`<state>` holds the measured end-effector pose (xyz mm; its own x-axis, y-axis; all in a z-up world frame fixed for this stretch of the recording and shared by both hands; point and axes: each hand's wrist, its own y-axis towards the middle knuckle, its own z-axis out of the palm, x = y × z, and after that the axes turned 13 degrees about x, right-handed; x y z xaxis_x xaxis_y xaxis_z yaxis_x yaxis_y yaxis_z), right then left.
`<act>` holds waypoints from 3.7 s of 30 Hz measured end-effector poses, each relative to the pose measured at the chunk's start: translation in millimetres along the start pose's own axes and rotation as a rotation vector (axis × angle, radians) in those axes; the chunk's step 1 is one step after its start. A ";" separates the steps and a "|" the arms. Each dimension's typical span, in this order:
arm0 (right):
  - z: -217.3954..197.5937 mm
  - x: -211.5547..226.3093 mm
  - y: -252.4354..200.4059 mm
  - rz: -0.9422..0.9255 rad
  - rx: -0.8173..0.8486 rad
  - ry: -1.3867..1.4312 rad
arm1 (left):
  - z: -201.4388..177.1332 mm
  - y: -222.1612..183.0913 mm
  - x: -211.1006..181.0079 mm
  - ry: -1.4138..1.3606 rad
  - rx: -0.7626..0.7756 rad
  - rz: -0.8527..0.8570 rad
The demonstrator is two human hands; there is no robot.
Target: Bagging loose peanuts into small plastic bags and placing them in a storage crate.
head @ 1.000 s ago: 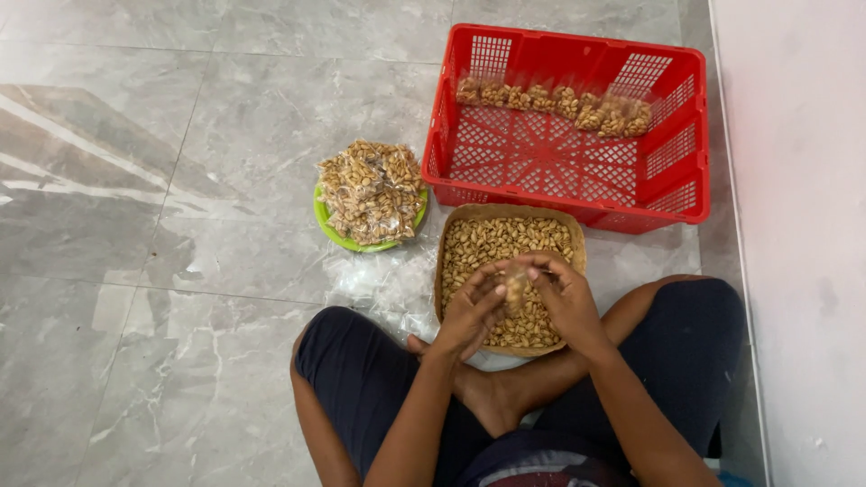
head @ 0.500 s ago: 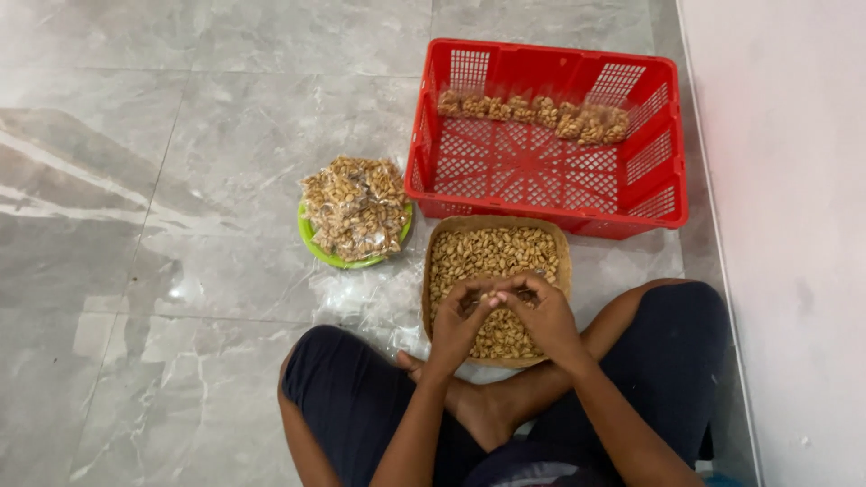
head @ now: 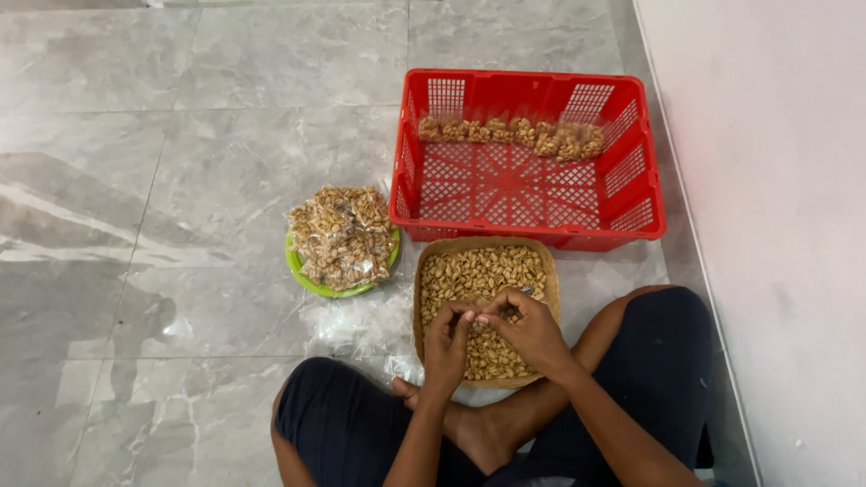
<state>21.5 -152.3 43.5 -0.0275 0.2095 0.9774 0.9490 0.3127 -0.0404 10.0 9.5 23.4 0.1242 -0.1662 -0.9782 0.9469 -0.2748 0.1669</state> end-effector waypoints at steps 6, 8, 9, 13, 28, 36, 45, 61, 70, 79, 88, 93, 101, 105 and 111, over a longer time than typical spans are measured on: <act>-7.9 14.3 4.0 -0.016 -0.041 0.038 | -7.5 -2.7 7.5 0.020 -0.036 -0.016; -11.9 14.3 5.1 -0.013 -0.010 0.005 | -3.1 -2.3 -1.2 -0.024 -0.059 -0.070; -14.0 14.5 5.8 -0.012 0.026 -0.027 | -1.1 -1.9 -5.7 -0.066 -0.087 -0.123; -22.4 21.8 12.1 -0.008 0.065 -0.087 | -6.4 -2.5 8.2 -0.084 -0.090 -0.086; -173.2 -26.7 122.0 0.074 -0.241 -0.525 | -46.6 -5.0 42.5 -0.420 -0.516 -0.204; -219.9 -80.4 200.0 0.046 -0.384 -0.644 | -49.6 0.6 42.8 -0.325 -0.543 -0.283; -210.0 -116.0 277.7 0.021 -0.275 -0.895 | -57.0 8.0 56.2 -0.285 -0.589 -0.356; -221.7 -178.3 320.6 0.192 -0.345 -1.113 | -51.3 20.6 43.0 -0.008 -0.511 -0.382; -223.4 -176.9 324.5 0.143 -0.390 -1.177 | -48.7 22.4 36.1 0.073 -0.473 -0.462; -198.3 -108.1 273.4 -0.012 -0.325 -0.933 | -44.4 23.6 32.3 0.110 -0.443 -0.429; -167.4 -53.3 110.6 -0.399 -0.208 -0.951 | -28.0 20.6 30.2 0.193 -0.340 -0.345; -163.6 -72.3 14.2 -0.328 -0.194 -0.960 | -19.2 10.4 41.8 0.410 -0.320 -0.113; -154.0 -77.3 -47.8 -0.202 -0.283 -1.044 | -68.5 -0.7 47.4 0.692 -0.464 -0.159; -154.0 -76.4 -41.2 -0.186 -0.338 -1.012 | -103.1 -8.1 87.5 1.021 -0.536 -0.466; -156.2 -78.8 -38.9 -0.178 -0.370 -0.901 | -113.4 -7.2 117.7 1.199 -0.571 -0.681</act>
<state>35.8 -325.7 0.4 -0.2620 0.8621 0.4337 0.9419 0.1306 0.3094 51.4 99.3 -107.0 -0.4824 0.7736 -0.4108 0.8722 0.4674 -0.1440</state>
